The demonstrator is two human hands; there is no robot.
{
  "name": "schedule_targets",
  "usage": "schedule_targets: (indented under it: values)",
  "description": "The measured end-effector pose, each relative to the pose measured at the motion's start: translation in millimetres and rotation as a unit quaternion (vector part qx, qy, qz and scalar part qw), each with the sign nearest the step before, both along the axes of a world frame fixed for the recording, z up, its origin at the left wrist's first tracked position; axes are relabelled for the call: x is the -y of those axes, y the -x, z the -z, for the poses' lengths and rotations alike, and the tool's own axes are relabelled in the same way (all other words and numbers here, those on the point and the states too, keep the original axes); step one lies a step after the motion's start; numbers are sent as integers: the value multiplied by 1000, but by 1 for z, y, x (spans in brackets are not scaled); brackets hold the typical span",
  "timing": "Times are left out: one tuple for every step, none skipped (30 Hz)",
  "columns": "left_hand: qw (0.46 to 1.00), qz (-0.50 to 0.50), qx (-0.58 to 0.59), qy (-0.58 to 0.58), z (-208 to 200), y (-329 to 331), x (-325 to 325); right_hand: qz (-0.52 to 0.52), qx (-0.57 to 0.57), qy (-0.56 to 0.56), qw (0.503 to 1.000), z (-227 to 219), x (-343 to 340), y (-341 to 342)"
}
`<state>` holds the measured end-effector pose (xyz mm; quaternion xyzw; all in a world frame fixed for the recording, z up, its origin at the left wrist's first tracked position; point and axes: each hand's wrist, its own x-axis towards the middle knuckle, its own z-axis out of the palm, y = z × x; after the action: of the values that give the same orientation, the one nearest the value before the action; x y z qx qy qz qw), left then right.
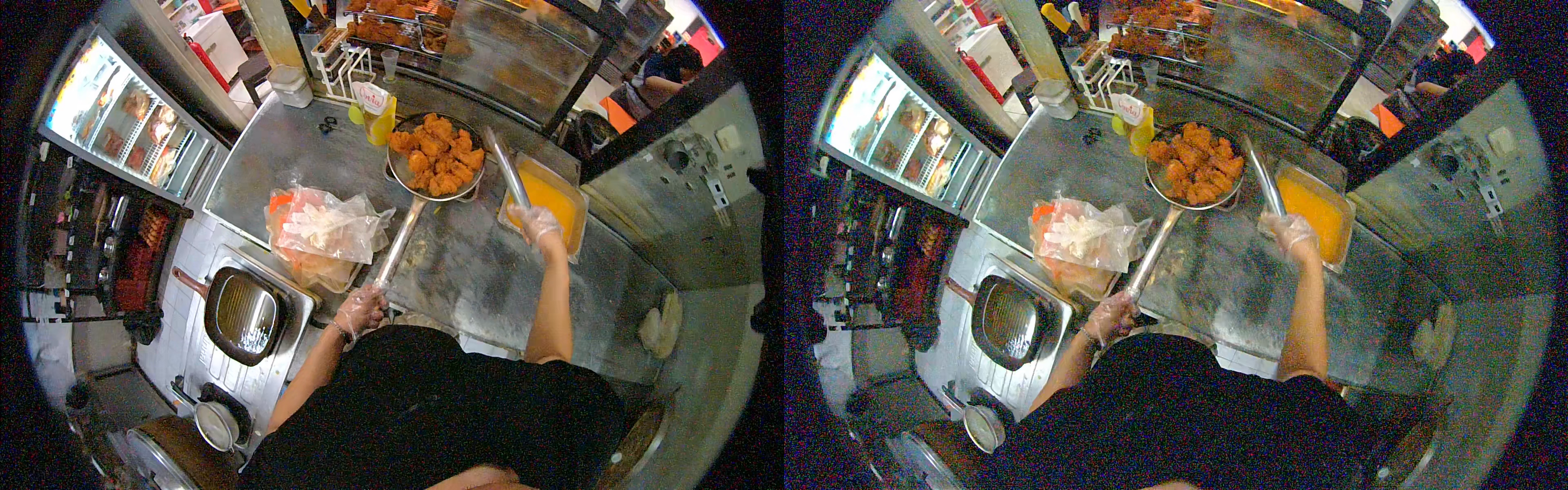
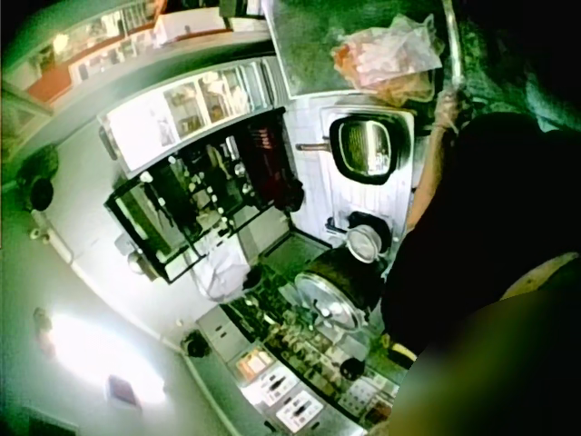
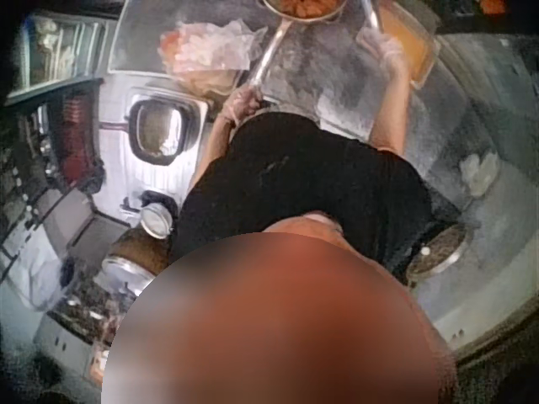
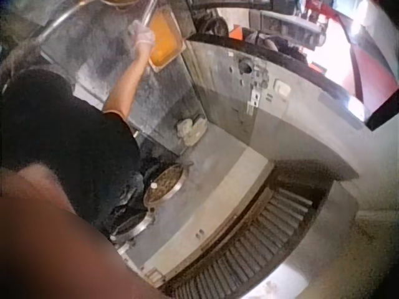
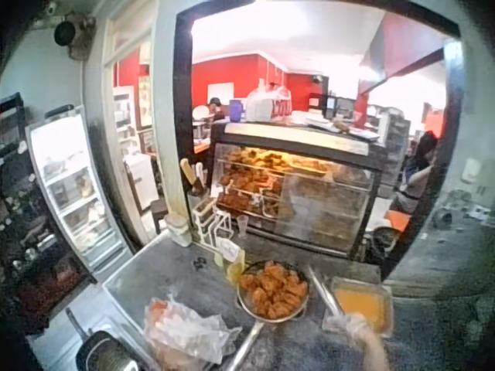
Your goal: The person uses tongs to transfer fried chicken pieces from a metal strainer into a heated glass display case. They repeatedly pick up pieces and place them onto the warming rack inside the case.
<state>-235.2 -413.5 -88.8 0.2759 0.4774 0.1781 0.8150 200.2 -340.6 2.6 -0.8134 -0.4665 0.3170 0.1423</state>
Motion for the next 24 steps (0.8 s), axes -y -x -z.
schedule_targets:
  values:
    - [1000,-2,9,4,1,0,0,-6,9,-7,1000,3,16,7]
    - [1000,-5,17,8,3,0,1,-14,36,-10,999,6,27,13]
    - [1000,-7,26,13,5,0,2,-5,-13,-9,1000,9,34,19]
    - [999,-14,36,22,8,1,3,1,-45,-3,999,11,39,26]
    - [998,-22,47,32,11,1,3,17,-41,24,999,13,43,31]
    - [996,-30,71,41,14,2,4,26,-103,17,994,16,46,34]
    - [998,-20,47,22,18,3,4,44,-129,31,990,19,48,39]
    - [997,-27,58,33,21,3,4,41,-164,32,985,21,50,41]
    - [996,-33,69,44,24,3,4,100,-212,81,969,25,45,44]
    - [994,-45,78,66,26,4,5,118,-272,46,954,31,43,50]
    - [995,-37,83,44,28,4,7,136,-330,12,934,37,41,55]
    - [995,-36,88,33,29,2,10,168,-358,-12,918,42,39,57]
    - [994,-36,96,38,30,0,11,157,-415,-30,895,46,35,59]
    - [994,-34,103,31,30,-1,12,162,-445,-37,880,51,29,63]
    - [992,-34,112,41,29,-3,13,166,-475,-42,863,56,24,66]
    - [991,-34,120,52,28,-4,13,163,-422,-27,891,59,17,68]
    - [993,-26,108,50,26,-4,13,160,-368,-13,916,62,11,69]
    - [994,-18,97,46,24,-5,12,147,-306,-5,941,64,7,70]
    - [995,-11,84,43,23,-5,11,123,-261,10,957,66,5,70]
    - [997,-5,74,35,21,-5,10,92,-207,19,974,69,2,70]
    - [998,1,63,26,20,-5,10,61,-133,32,989,71,-1,69]
    - [999,0,42,31,20,-6,10,75,-184,16,980,74,-2,68]
    - [999,6,46,18,20,-6,10,90,-214,4,973,77,-4,67]
    - [999,6,40,19,21,-7,10,97,-257,-1,961,79,-6,65]
